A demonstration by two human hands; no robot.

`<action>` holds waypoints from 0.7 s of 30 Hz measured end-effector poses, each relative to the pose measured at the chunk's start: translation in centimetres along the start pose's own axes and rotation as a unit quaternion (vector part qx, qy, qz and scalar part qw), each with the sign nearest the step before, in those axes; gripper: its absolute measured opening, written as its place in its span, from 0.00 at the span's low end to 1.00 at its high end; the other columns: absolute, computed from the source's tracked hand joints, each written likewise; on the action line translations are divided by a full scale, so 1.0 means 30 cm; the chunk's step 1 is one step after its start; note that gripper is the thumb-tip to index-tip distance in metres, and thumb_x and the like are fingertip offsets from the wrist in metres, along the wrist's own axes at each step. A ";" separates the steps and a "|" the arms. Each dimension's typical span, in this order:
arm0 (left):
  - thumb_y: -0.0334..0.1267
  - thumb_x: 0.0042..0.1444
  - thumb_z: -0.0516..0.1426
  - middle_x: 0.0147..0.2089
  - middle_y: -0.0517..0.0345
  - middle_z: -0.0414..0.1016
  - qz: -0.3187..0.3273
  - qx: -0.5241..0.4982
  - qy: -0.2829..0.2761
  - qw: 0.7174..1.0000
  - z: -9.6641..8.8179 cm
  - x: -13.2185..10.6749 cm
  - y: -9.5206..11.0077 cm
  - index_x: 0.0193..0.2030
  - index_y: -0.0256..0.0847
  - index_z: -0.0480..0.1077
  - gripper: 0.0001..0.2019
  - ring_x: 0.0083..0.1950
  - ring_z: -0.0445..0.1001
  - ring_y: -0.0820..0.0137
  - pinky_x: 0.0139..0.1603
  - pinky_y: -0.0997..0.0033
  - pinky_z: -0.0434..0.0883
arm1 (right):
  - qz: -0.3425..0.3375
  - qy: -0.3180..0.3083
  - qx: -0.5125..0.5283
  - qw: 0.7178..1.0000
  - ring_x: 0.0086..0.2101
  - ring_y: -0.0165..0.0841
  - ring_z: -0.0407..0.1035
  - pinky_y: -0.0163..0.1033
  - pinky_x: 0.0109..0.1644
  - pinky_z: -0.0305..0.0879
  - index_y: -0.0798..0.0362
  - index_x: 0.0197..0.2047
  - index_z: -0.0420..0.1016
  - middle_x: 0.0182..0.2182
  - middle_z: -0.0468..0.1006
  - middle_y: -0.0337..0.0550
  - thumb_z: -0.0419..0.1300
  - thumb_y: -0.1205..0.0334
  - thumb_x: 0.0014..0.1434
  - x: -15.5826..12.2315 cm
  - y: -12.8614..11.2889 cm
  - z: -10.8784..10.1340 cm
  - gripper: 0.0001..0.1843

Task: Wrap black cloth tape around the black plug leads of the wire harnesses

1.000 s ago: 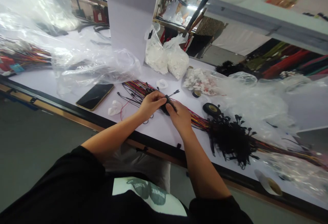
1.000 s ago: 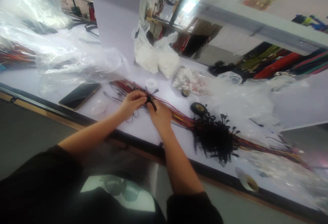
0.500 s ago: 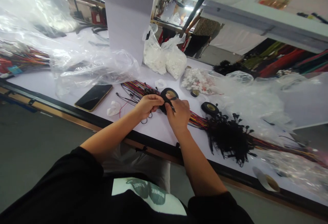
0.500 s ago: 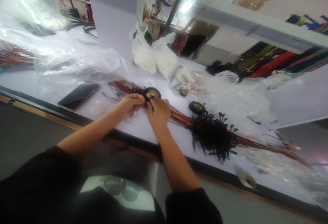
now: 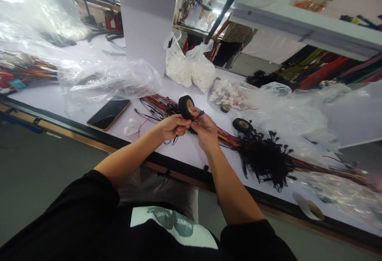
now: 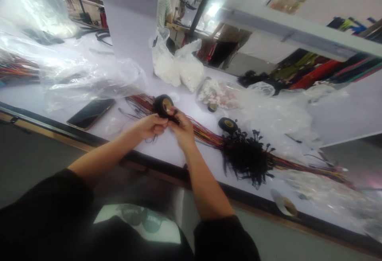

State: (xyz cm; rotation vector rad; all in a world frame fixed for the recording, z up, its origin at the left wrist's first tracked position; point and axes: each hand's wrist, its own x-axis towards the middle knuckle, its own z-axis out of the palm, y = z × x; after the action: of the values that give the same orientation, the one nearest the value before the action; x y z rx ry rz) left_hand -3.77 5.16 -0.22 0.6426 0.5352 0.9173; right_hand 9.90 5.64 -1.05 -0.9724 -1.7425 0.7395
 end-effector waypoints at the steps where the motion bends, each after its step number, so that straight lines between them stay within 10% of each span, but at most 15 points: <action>1: 0.26 0.40 0.62 0.16 0.67 0.61 0.020 0.000 0.004 1.000 0.000 0.002 -0.004 0.21 0.34 0.63 0.09 0.13 0.50 0.87 0.13 0.84 0.46 | 0.006 -0.014 0.024 1.000 0.48 0.36 0.68 0.46 0.51 0.63 0.47 0.39 0.71 0.47 0.75 0.43 0.56 0.58 0.52 0.002 -0.005 -0.002 0.11; 10: 0.29 0.43 0.58 0.16 0.66 0.61 0.162 0.125 0.031 0.978 0.013 -0.024 0.011 0.24 0.35 0.68 0.02 0.16 0.54 0.83 0.18 0.79 0.48 | 0.006 0.084 -0.058 0.995 0.34 0.34 0.69 0.41 0.41 0.65 0.49 0.27 0.72 0.30 0.74 0.40 0.56 0.50 0.53 -0.003 -0.066 -0.048 0.13; 21: 0.25 0.43 0.59 0.20 0.66 0.65 0.294 0.368 0.162 0.867 0.032 -0.023 -0.027 0.20 0.37 0.65 0.07 0.23 0.61 0.81 0.27 0.79 0.59 | 0.081 0.064 -0.091 0.991 0.23 0.31 0.66 0.38 0.31 0.64 0.50 0.30 0.68 0.20 0.71 0.34 0.57 0.50 0.51 -0.027 -0.056 -0.019 0.12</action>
State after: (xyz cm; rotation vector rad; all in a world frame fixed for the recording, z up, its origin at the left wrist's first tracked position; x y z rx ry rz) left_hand -3.03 3.96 -0.01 1.4109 1.0453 1.4196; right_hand 10.13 4.12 0.16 -1.2699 -1.6535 0.6127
